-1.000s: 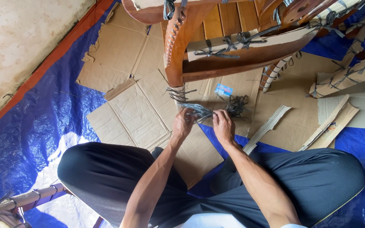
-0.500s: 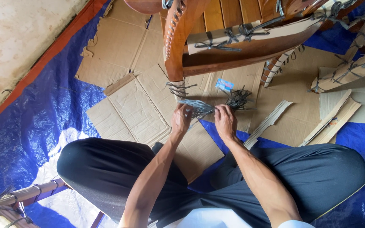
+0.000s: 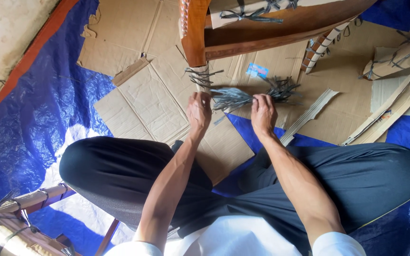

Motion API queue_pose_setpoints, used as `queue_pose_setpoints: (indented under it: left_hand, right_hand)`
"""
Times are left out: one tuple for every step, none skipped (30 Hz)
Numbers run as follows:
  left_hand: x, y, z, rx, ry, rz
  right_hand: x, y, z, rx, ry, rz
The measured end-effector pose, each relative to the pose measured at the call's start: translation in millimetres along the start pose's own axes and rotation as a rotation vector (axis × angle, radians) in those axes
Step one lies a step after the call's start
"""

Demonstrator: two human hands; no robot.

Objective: The person ties plastic strips around the legs and frame of a wooden chair to secure padding.

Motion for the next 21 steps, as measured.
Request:
queue_pose_setpoints:
  left_hand:
    - [-2,-2,0,-0.002,-0.002,0.003]
    - [-4,-5,1,0.001,0.015,0.084]
    - [-6,-9,2,0.004,0.033,0.166]
    - [-6,-14,-1,0.0,0.032,0.169]
    - [-6,-20,-3,-0.01,0.049,0.21]
    - [-7,-26,-6,-0.019,0.065,0.251]
    - [-5,-34,-13,-0.021,0.063,0.254]
    - [-2,-43,-19,-0.014,0.067,0.356]
    - [0,-53,-26,-0.007,0.071,0.457]
    - [3,-66,-32,-0.01,0.07,0.46]
    - [6,-79,-38,-0.017,0.114,0.526]
    - [9,-92,-43,-0.025,0.158,0.592]
    - [9,-91,-40,-0.027,0.159,0.593]
    - [10,-90,-38,-0.021,0.113,0.519]
    - [9,-88,-36,-0.014,0.067,0.444]
    - [8,-82,-37,-0.015,0.067,0.445]
    - [9,-75,-41,0.077,0.009,0.304]
    - [11,-68,-44,0.169,-0.049,0.163]
    - [11,-56,-37,0.17,-0.051,0.162]
    - [11,-42,-30,0.231,-0.123,0.05]
    - [11,-29,-21,0.288,-0.195,-0.061]
  right_hand:
    - [-2,6,2,-0.001,-0.003,-0.002]
    - [-4,13,4,0.02,0.02,-0.035]
    - [-6,19,5,0.041,0.042,-0.067]
    - [-7,30,5,0.039,0.038,-0.069]
    - [-8,42,5,0.114,0.059,-0.121]
    - [-9,53,5,0.19,0.08,-0.173]
    - [-8,65,6,0.19,0.077,-0.175]
    - [-7,77,7,0.173,0.114,-0.293]
    - [-6,90,8,0.155,0.151,-0.41]
    - [-4,102,7,0.154,0.148,-0.412]
    - [-2,114,6,0.163,0.162,-0.539]
    - [0,127,5,0.172,0.174,-0.667]
    - [-3,112,6,0.171,0.173,-0.667]
    - [-6,96,8,0.159,0.278,-0.618]
    - [-9,81,11,0.147,0.385,-0.567]
    - [-10,71,2,0.147,0.384,-0.566]
    - [-9,60,-7,0.069,0.258,-0.383]
    - [-7,50,-16,-0.009,0.132,-0.2]
    - [-9,30,-23,-0.007,0.134,-0.201]
    - [-11,8,-31,-0.118,-0.051,-0.079]
    - [-12,-14,-41,-0.232,-0.237,0.044]
Point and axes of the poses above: each hand's wrist, its own x-axis away from the middle knuckle, its own z-axis out of the back of the hand, y = z × x, the point moved 1 cm from there along -x, towards the middle knuckle, and after that the axes turned 11 degrees about -x, right-handed, at the moved point
